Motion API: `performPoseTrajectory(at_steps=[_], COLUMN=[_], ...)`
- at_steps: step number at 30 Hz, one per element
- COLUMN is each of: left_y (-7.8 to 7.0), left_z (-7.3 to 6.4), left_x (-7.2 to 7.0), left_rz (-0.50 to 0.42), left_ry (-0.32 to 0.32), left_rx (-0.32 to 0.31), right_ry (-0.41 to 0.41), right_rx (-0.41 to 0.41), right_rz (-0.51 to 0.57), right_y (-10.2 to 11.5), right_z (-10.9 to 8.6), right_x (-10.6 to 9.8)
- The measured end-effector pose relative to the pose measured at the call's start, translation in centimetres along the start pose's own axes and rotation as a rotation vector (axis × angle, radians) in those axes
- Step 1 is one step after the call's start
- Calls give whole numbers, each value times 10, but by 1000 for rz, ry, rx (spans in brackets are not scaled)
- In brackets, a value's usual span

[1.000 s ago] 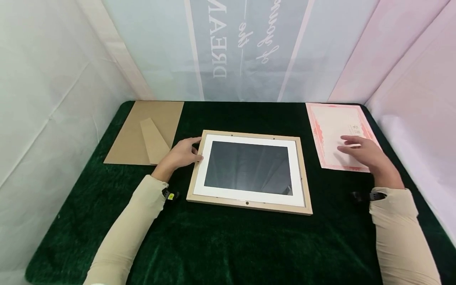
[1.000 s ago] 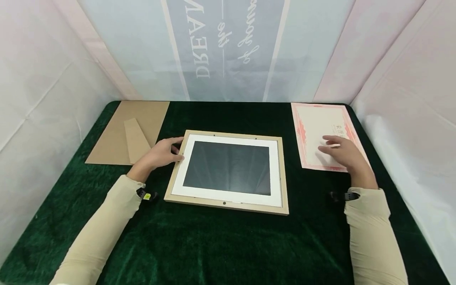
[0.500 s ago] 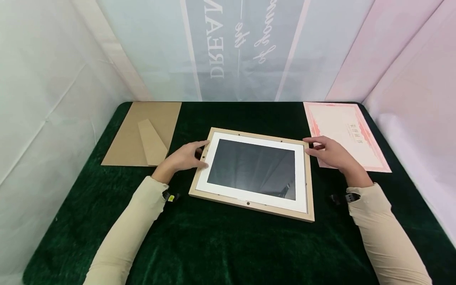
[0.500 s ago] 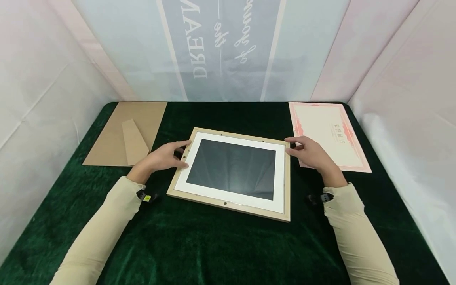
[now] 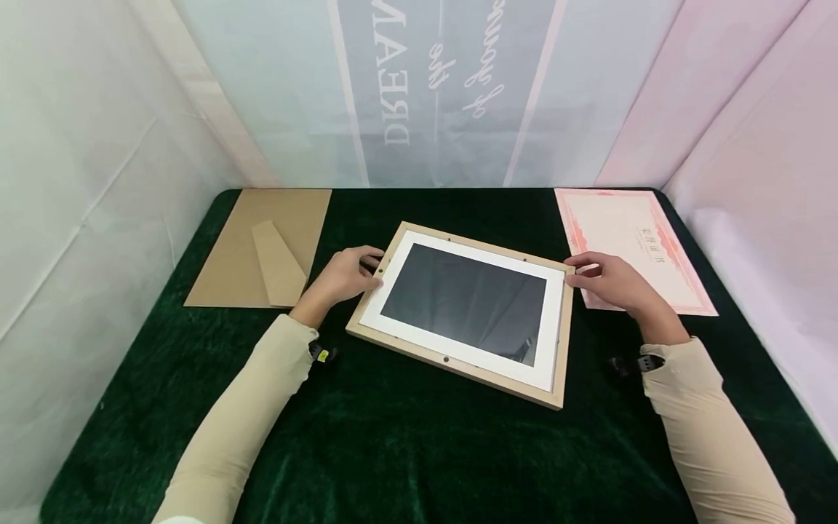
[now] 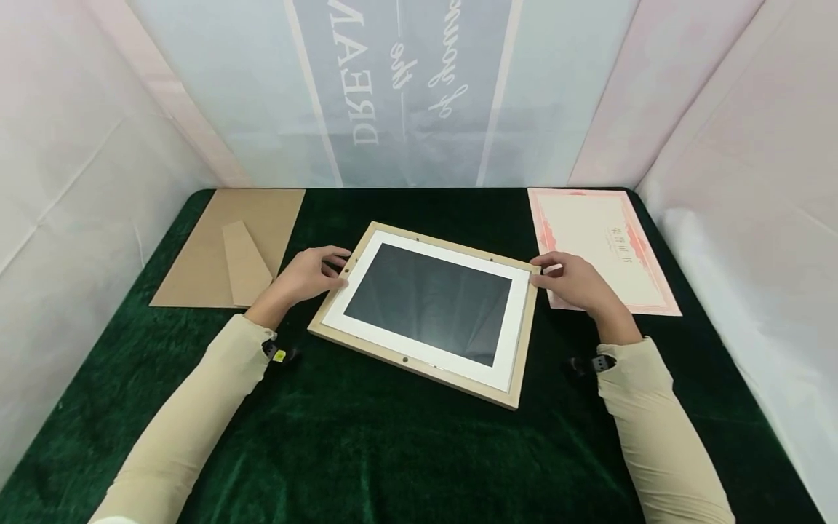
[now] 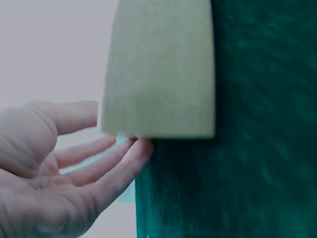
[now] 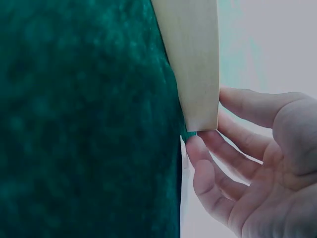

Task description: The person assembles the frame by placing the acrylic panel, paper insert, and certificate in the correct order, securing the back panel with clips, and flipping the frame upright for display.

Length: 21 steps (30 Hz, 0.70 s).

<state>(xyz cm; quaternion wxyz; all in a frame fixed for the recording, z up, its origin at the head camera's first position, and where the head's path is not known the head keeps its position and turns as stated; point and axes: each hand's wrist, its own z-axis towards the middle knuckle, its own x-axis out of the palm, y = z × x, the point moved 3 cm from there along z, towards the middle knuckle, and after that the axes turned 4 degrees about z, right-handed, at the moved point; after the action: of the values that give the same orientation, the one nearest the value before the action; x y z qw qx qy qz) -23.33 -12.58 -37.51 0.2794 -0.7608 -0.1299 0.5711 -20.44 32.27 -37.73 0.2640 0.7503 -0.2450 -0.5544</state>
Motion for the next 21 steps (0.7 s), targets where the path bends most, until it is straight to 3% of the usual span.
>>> performPoseTrajectory(at_steps=[6,11,16,21], left_y=[0,2,3,10], left_z=[-27,-47,-43,-36], left_x=[2,5,5,-2], left_rz=[132,131,154,125], left_ry=[133,260,195,88], left_rx=[158,202,201,123], right_ry=[-14,-6,-3,3], right_rx=[-8,0,0,6], right_rz=[8,2,-6,-36], right_y=[0,1,1,0], right_z=[2,2,2,1], right_x=[1,1,1,1])
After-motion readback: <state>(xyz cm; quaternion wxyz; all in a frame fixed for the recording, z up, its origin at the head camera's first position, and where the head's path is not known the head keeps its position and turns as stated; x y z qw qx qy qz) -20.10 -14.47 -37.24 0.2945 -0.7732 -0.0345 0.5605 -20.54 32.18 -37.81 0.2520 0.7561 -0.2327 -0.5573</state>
